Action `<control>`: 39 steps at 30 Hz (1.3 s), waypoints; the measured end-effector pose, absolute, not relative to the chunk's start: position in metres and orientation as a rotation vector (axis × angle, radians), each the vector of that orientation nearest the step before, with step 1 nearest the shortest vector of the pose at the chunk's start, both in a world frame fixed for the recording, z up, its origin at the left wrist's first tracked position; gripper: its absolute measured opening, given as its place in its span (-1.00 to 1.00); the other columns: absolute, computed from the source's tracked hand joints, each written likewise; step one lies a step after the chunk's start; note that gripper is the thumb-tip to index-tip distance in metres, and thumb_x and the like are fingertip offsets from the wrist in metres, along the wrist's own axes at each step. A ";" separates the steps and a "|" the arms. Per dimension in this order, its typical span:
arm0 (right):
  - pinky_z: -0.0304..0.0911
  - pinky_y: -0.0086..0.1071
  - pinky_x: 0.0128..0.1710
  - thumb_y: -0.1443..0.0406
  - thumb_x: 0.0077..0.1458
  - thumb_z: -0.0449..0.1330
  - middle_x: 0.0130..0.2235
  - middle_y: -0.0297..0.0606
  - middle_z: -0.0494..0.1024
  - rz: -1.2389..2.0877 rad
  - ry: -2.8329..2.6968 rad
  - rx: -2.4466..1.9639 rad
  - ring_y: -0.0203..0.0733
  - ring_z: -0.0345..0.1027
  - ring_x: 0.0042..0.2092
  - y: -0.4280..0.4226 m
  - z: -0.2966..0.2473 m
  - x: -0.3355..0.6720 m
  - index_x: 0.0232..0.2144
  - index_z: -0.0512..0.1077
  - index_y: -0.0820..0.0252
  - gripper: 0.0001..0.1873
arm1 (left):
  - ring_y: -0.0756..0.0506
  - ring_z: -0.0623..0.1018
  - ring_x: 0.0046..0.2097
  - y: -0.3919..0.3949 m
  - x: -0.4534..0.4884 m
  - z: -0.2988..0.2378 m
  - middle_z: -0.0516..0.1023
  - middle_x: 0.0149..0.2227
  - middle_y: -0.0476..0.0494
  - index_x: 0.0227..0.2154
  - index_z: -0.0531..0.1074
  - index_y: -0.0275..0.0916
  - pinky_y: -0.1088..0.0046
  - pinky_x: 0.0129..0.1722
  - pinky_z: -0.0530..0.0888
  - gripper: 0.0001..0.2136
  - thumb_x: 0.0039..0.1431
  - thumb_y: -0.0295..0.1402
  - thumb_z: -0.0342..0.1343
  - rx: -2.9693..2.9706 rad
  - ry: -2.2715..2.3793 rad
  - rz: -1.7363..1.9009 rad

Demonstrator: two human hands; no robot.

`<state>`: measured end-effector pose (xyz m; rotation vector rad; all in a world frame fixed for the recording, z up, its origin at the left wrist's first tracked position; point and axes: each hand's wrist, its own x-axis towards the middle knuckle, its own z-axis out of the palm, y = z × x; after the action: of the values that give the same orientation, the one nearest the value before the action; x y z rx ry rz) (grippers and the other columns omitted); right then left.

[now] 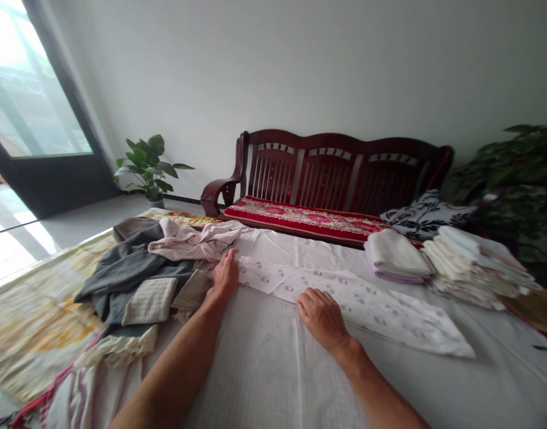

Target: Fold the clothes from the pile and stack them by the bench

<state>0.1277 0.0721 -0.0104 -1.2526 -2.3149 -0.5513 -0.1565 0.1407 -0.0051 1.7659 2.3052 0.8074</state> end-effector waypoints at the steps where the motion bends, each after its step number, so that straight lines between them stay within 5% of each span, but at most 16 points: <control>1: 0.00 -0.29 -0.26 0.48 0.12 0.20 -0.40 -0.33 0.47 -0.548 -2.325 -1.234 -0.18 0.28 -0.31 0.072 -0.010 0.128 -0.48 0.39 0.12 -0.80 | -0.20 0.54 0.04 0.141 -0.157 -0.005 0.46 0.17 -0.19 0.17 0.30 -0.12 0.31 -0.04 0.42 -0.61 0.31 -0.45 -0.05 1.760 2.309 0.791; 15: 0.01 -0.31 -0.24 0.46 0.15 0.21 -0.35 -0.31 0.46 -0.460 -2.405 -1.189 -0.17 0.25 -0.27 0.071 -0.010 0.132 -0.44 0.39 0.13 -0.83 | -0.21 0.57 -0.07 0.137 -0.155 0.001 0.49 0.12 -0.17 0.15 0.36 -0.04 0.33 -0.16 0.42 -0.62 0.34 -0.42 -0.12 1.766 2.394 0.565; 20: 0.05 -0.32 -0.21 0.47 0.14 0.18 -0.33 -0.30 0.47 -0.360 -2.411 -1.209 -0.17 0.27 -0.23 0.066 -0.007 0.131 -0.42 0.42 0.14 -0.84 | -0.26 0.49 0.02 0.134 -0.150 0.004 0.52 0.03 -0.25 0.14 0.41 -0.10 0.21 0.01 0.38 -0.63 0.36 -0.40 -0.12 1.972 2.462 0.627; 27: 0.09 -0.34 -0.20 0.49 0.08 0.16 -0.33 -0.30 0.47 -0.315 -2.427 -1.237 -0.18 0.27 -0.21 0.062 -0.005 0.130 -0.47 0.42 0.14 -0.82 | -0.11 0.45 0.16 0.130 -0.091 0.002 0.48 0.15 -0.13 0.14 0.43 -0.11 0.32 0.21 0.33 -0.58 0.35 -0.51 -0.17 2.452 1.624 0.847; 31: 0.10 -0.35 -0.19 0.46 0.07 0.18 -0.31 -0.31 0.49 -0.255 -2.453 -1.216 -0.19 0.28 -0.19 0.055 -0.003 0.131 -0.46 0.44 0.14 -0.86 | -0.19 0.23 0.35 0.127 -0.068 -0.016 0.28 0.32 -0.23 0.27 0.27 -0.21 0.21 0.32 0.19 -0.56 0.37 -0.33 -0.06 2.623 1.411 0.661; 35: 0.13 -0.39 -0.20 0.39 0.15 0.16 -0.34 -0.35 0.51 -0.099 -2.441 -1.222 -0.23 0.34 -0.21 0.058 0.002 0.142 -0.47 0.47 0.11 -0.82 | -0.25 0.14 0.39 0.124 -0.068 -0.032 0.18 0.38 -0.20 0.31 0.21 -0.08 0.08 0.35 0.11 -0.53 0.40 -0.16 -0.08 2.703 1.447 0.483; 39: 0.19 -0.46 -0.19 0.31 0.27 0.06 -0.21 -0.34 0.59 0.060 -2.147 -1.501 -0.28 0.44 -0.17 0.096 0.011 0.182 -0.27 0.54 0.07 -0.77 | -0.28 0.10 0.41 0.122 -0.070 -0.035 0.11 0.40 -0.21 0.34 0.16 -0.03 0.03 0.35 0.07 -0.51 0.40 -0.12 -0.10 2.732 1.470 0.400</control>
<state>0.1816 0.0961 0.0113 -1.5009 -2.1468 0.0597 -0.0701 0.1216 -0.0350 2.7318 1.4704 0.4004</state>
